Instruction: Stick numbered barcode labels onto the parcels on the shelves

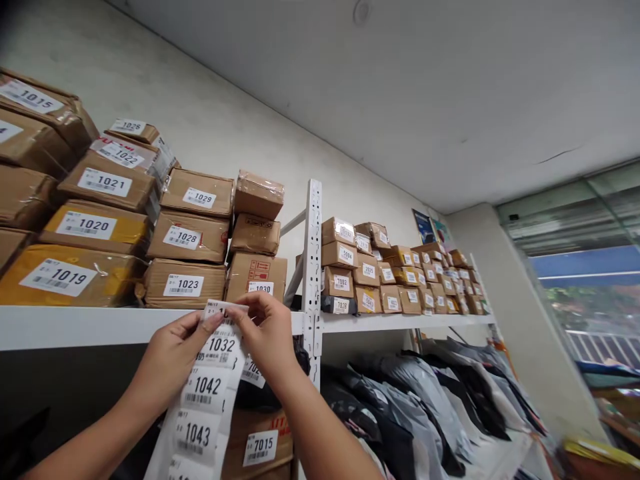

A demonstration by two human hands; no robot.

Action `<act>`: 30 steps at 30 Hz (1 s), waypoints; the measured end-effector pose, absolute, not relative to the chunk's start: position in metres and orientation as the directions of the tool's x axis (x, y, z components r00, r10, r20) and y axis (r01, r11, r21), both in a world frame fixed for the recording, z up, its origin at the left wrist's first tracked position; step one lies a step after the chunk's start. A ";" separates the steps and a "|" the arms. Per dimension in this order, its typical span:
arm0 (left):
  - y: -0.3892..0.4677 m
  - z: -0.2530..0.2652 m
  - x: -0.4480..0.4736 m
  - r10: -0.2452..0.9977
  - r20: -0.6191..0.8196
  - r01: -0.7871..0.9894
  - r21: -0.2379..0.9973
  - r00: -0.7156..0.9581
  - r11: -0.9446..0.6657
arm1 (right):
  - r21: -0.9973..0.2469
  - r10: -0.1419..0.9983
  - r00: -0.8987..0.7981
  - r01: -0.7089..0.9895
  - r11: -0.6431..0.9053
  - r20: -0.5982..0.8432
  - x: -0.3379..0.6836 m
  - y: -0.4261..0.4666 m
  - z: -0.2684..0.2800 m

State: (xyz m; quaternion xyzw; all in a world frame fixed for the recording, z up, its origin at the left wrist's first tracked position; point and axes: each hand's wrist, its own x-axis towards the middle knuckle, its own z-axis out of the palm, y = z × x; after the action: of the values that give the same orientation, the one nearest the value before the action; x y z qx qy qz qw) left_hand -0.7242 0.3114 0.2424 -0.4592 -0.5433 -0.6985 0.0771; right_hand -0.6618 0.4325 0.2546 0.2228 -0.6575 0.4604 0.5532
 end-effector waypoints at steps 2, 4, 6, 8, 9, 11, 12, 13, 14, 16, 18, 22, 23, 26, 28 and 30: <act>0.314 0.248 -0.725 0.253 0.807 0.748 0.590 -0.533 -0.305 | -0.294 0.269 -0.172 -0.800 0.524 0.948 -0.666 0.429 0.257; 0.317 0.255 -0.728 0.144 0.855 0.823 0.519 -0.499 -0.230 | -0.205 0.275 -0.035 -0.760 0.617 0.961 -0.669 0.425 0.263; 0.318 0.263 -0.731 0.084 0.861 0.838 0.508 -0.502 -0.202 | -0.129 0.246 0.058 -0.723 0.678 0.968 -0.671 0.423 0.272; 0.319 0.272 -0.733 0.088 0.849 0.827 0.527 -0.521 -0.196 | -0.081 0.217 0.100 -0.718 0.691 0.971 -0.674 0.425 0.287; 0.319 0.276 -0.734 0.106 0.843 0.822 0.538 -0.528 -0.185 | -0.059 0.205 0.116 -0.721 0.690 0.972 -0.677 0.427 0.296; 0.317 0.282 -0.733 0.131 0.843 0.833 0.537 -0.522 -0.135 | -0.015 0.195 0.177 -0.702 0.712 0.965 -0.682 0.435 0.319; 0.316 0.283 -0.733 0.143 0.850 0.846 0.522 -0.507 -0.106 | -0.007 0.197 0.215 -0.659 0.752 0.956 -0.686 0.441 0.331; 0.314 0.283 -0.732 0.152 0.861 0.861 0.501 -0.485 -0.085 | -0.015 0.200 0.246 -0.595 0.804 0.948 -0.689 0.447 0.344; 0.312 0.282 -0.733 0.165 0.872 0.875 0.477 -0.461 -0.079 | -0.038 0.203 0.262 -0.523 0.852 0.943 -0.693 0.453 0.356; 0.306 0.278 -0.735 0.210 0.888 0.894 0.437 -0.409 -0.104 | -0.100 0.205 0.237 -0.393 0.914 0.950 -0.699 0.465 0.377; 0.299 0.274 -0.742 0.234 0.900 0.903 0.405 -0.367 -0.141 | -0.123 0.190 0.189 -0.318 0.940 0.963 -0.703 0.471 0.389; 0.288 0.272 -0.756 0.261 0.910 0.912 0.372 -0.321 -0.176 | -0.139 0.184 0.199 -0.219 0.966 0.963 -0.703 0.474 0.389; 0.286 0.273 -0.758 0.275 0.909 0.910 0.369 -0.313 -0.186 | -0.148 0.193 0.220 -0.206 0.967 0.956 -0.702 0.474 0.386; 0.281 0.275 -0.762 0.318 0.899 0.895 0.382 -0.302 -0.230 | -0.142 0.193 0.235 -0.219 0.965 0.953 -0.696 0.477 0.376; 0.278 0.276 -0.763 0.343 0.888 0.883 0.399 -0.306 -0.248 | -0.122 0.180 0.217 -0.255 0.959 0.959 -0.689 0.476 0.367; 0.276 0.277 -0.764 0.357 0.882 0.879 0.407 -0.308 -0.248 | -0.103 0.146 0.063 -0.446 0.889 0.987 -0.678 0.467 0.354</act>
State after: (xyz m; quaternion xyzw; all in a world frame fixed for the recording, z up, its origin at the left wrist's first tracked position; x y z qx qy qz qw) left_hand -0.7639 0.2756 0.2769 -0.5426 -0.5697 -0.5739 0.2273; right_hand -0.6783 0.4670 0.3535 0.1147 -0.6528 0.2057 0.7200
